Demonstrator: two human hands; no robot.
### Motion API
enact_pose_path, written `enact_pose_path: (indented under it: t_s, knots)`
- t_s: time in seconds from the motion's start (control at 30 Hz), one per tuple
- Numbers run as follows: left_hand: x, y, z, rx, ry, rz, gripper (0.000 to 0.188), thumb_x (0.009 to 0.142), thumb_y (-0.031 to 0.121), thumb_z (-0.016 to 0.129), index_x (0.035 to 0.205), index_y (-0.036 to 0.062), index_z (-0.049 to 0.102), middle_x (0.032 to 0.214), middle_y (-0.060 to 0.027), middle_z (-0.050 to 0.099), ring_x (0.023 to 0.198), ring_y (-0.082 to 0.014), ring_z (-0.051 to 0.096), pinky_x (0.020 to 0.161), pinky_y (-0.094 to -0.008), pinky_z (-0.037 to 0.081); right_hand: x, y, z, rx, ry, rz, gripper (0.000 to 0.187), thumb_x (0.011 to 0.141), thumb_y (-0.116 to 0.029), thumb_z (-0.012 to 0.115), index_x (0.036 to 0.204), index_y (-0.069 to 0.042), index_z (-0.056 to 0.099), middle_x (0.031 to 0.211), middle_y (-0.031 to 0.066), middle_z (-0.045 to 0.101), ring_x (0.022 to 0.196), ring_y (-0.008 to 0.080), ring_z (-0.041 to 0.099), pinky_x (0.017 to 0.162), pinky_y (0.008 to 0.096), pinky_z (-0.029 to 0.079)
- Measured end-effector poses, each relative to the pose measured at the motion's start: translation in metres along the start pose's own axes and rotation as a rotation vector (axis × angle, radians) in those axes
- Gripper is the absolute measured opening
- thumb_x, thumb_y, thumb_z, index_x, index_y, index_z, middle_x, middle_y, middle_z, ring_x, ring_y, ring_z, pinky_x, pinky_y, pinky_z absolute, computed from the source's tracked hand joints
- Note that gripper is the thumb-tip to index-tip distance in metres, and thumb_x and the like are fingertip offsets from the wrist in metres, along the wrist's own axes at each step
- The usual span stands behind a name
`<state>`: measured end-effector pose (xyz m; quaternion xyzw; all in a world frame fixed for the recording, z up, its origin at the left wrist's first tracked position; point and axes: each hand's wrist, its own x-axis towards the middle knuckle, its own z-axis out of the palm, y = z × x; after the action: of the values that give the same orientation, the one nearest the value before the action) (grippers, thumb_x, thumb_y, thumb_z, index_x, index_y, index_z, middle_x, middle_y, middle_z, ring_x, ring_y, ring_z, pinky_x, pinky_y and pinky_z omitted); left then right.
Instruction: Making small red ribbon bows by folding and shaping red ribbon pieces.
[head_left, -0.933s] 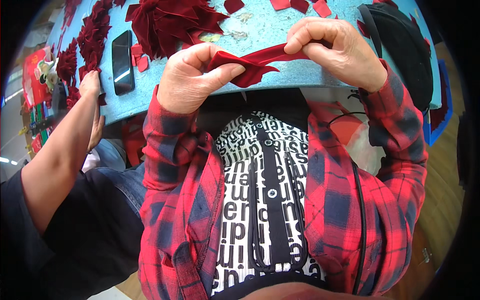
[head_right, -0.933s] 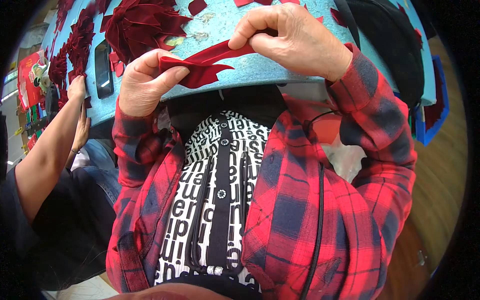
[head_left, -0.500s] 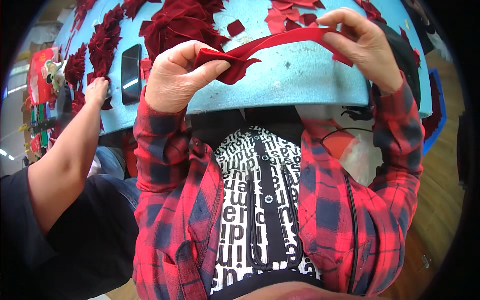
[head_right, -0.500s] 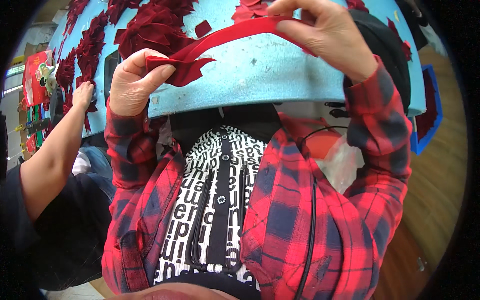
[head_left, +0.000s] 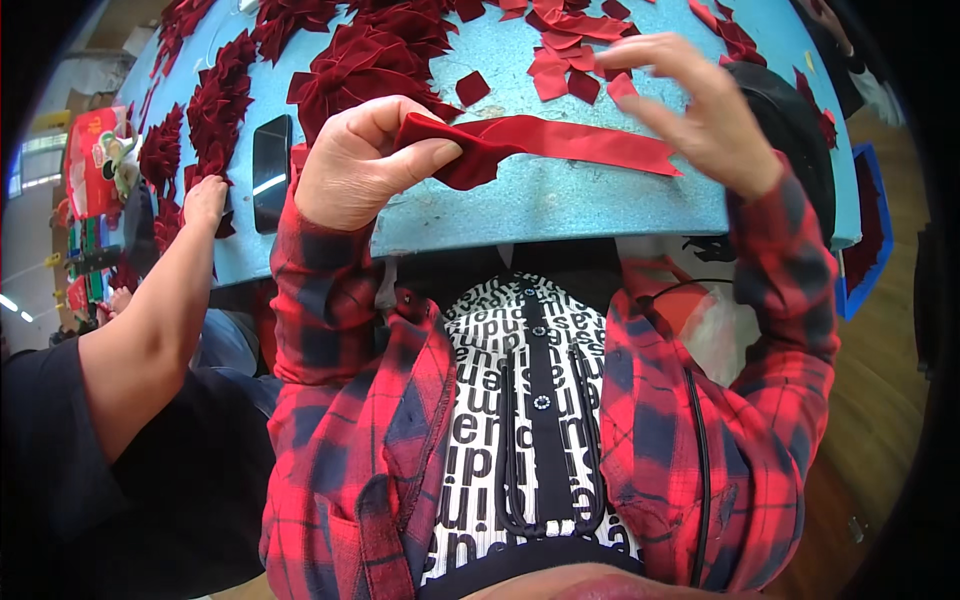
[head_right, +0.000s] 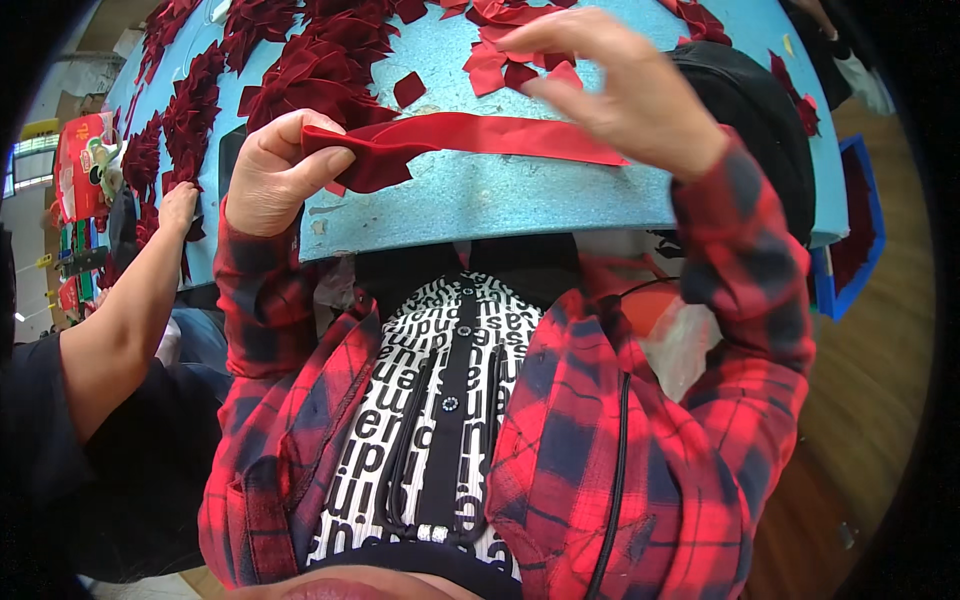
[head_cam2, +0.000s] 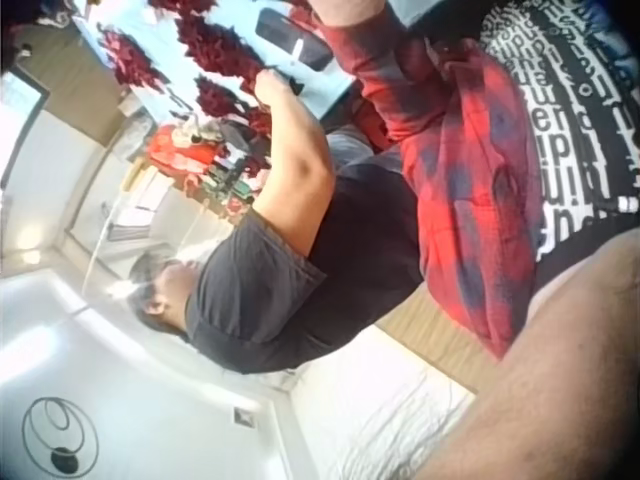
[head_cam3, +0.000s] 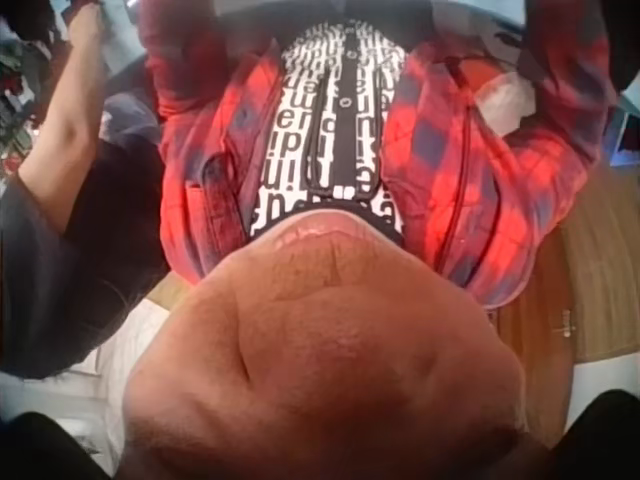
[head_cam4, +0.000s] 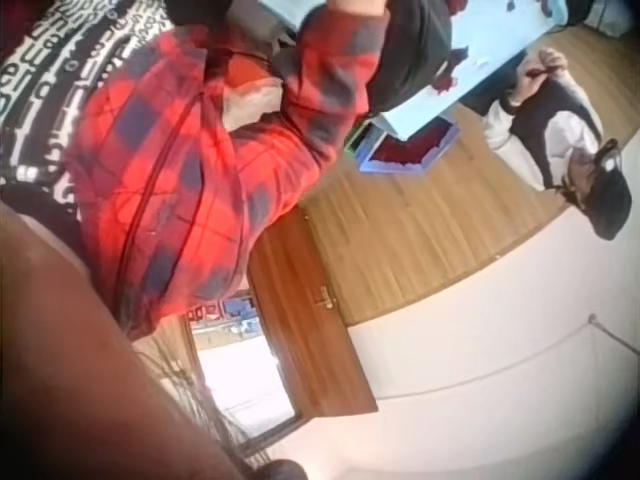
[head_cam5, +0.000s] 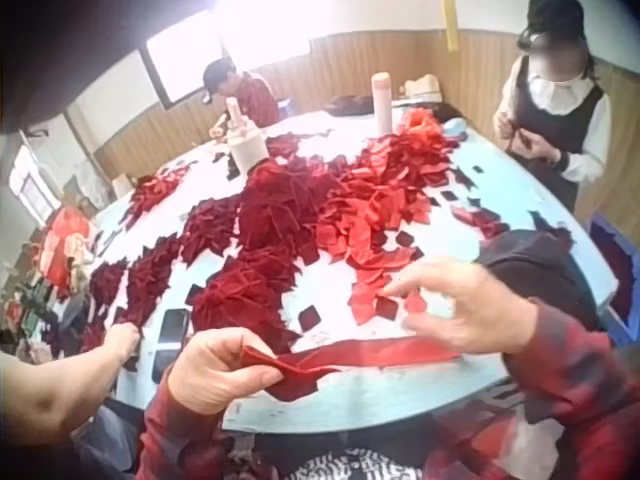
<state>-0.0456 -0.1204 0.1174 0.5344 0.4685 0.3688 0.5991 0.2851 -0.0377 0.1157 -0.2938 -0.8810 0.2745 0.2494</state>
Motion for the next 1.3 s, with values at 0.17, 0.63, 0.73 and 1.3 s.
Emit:
enact_pose_path:
  t_s: [0.17, 0.63, 0.73, 1.3]
  knots:
    - [-0.001, 0.007, 0.000, 0.018, -0.039, -0.022, 0.009, 0.088, 0.000, 0.074, 0.096, 0.0001, 0.069, 0.087, 0.0001, 0.069, 0.078, -0.0042, 0.060, 0.068, -0.0202, 0.049, 0.033, -0.015, 0.061, 0.270, -0.061, -0.144, 0.045, 0.082, 0.003, 0.069, 0.126, -0.004, 0.064, 0.123, 0.0114, 0.065, 0.117, 0.0257, 0.060, 0.103, 0.0372, 0.046]
    - [-0.016, 0.007, -0.002, 0.010, -0.139, 0.089, 0.010, 0.087, -0.002, 0.075, 0.094, 0.0003, 0.068, 0.082, 0.0001, 0.066, 0.069, -0.0045, 0.059, 0.061, -0.0199, 0.047, 0.016, -0.046, 0.060, 0.842, -0.064, 0.220, 0.018, 0.094, -0.003, 0.067, 0.111, 0.000, 0.069, 0.095, 0.0016, 0.070, 0.086, 0.0052, 0.064, 0.076, 0.0206, 0.053]
    - [-0.015, 0.008, -0.002, 0.013, -0.158, 0.122, 0.010, 0.087, -0.002, 0.074, 0.094, 0.0001, 0.067, 0.082, -0.0012, 0.067, 0.064, -0.0055, 0.059, 0.057, -0.0202, 0.047, 0.008, -0.053, 0.051, 0.819, -0.030, 0.225, 0.017, 0.094, -0.005, 0.067, 0.110, 0.001, 0.069, 0.094, 0.0019, 0.070, 0.084, 0.0050, 0.063, 0.075, 0.0202, 0.053]
    - [-0.004, -0.002, -0.016, -0.081, -0.205, 0.189, 0.009, 0.089, 0.006, 0.073, 0.095, 0.0025, 0.067, 0.085, 0.0007, 0.067, 0.074, -0.0053, 0.059, 0.066, -0.0210, 0.049, -0.017, -0.058, 0.035, 0.730, 0.114, 0.302, 0.020, 0.097, -0.011, 0.066, 0.114, -0.001, 0.069, 0.092, 0.0000, 0.067, 0.080, 0.0046, 0.059, 0.073, 0.0218, 0.050]
